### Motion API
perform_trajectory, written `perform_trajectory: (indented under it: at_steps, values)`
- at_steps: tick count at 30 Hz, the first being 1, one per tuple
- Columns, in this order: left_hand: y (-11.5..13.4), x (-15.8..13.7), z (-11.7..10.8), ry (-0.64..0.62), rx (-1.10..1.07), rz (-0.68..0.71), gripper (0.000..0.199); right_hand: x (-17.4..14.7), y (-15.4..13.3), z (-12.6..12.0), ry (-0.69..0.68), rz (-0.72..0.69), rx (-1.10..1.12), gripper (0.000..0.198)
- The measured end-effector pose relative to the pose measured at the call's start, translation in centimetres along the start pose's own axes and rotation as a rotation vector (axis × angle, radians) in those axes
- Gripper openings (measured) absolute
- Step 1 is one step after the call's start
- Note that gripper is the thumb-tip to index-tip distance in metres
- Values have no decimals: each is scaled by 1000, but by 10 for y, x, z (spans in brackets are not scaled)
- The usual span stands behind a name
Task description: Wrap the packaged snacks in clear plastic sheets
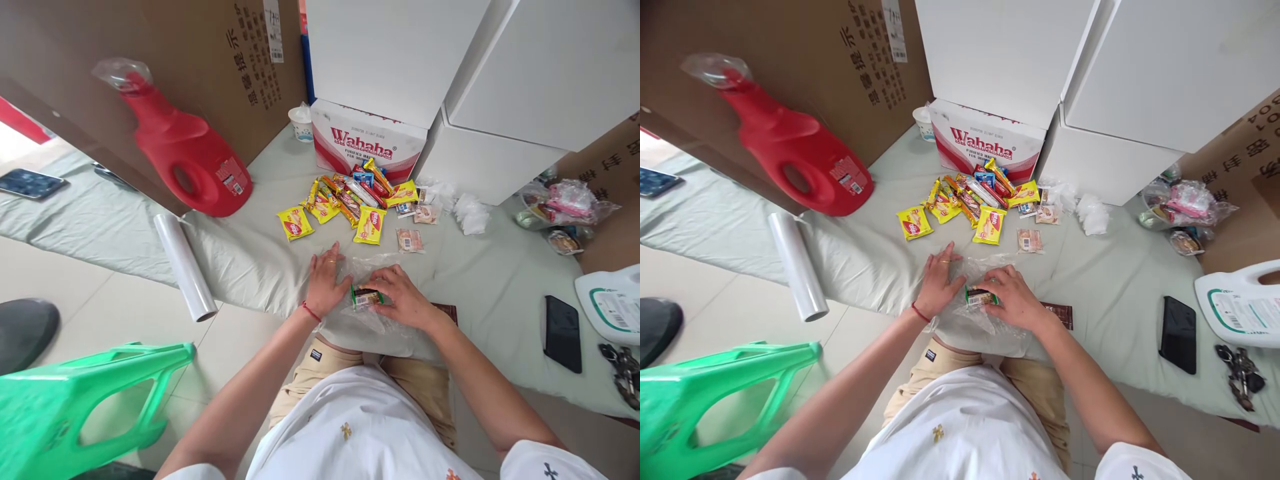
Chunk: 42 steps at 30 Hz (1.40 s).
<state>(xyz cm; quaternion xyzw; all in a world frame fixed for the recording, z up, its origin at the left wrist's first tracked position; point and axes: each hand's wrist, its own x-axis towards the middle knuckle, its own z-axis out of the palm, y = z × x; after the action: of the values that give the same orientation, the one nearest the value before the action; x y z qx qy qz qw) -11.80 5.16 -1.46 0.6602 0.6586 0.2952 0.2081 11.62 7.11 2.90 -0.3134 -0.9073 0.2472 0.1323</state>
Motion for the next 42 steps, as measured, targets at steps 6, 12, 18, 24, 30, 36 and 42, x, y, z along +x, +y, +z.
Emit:
perform_trajectory:
  at_steps: [6,12,18,24,30,36,42]
  values:
    - [12,16,-22,-238,86,125,35,15,4,-10,171,72,26,74]
    - [24,-5,-32,-276,135,387,32,28,8,-19,-12,189,-101,39]
    - [22,-27,-41,-311,192,557,45,-5,8,-14,72,85,-139,21]
    - [13,-47,-30,-112,65,315,58,-28,12,-3,124,36,-106,23]
    - [4,-53,-15,-58,-188,-42,20,-28,9,8,134,8,-33,19]
    - [-13,-55,-39,-80,-187,227,21,-32,12,12,156,-50,40,26]
    - [-39,-61,-46,-57,-51,363,29,-34,19,28,172,-62,-27,24]
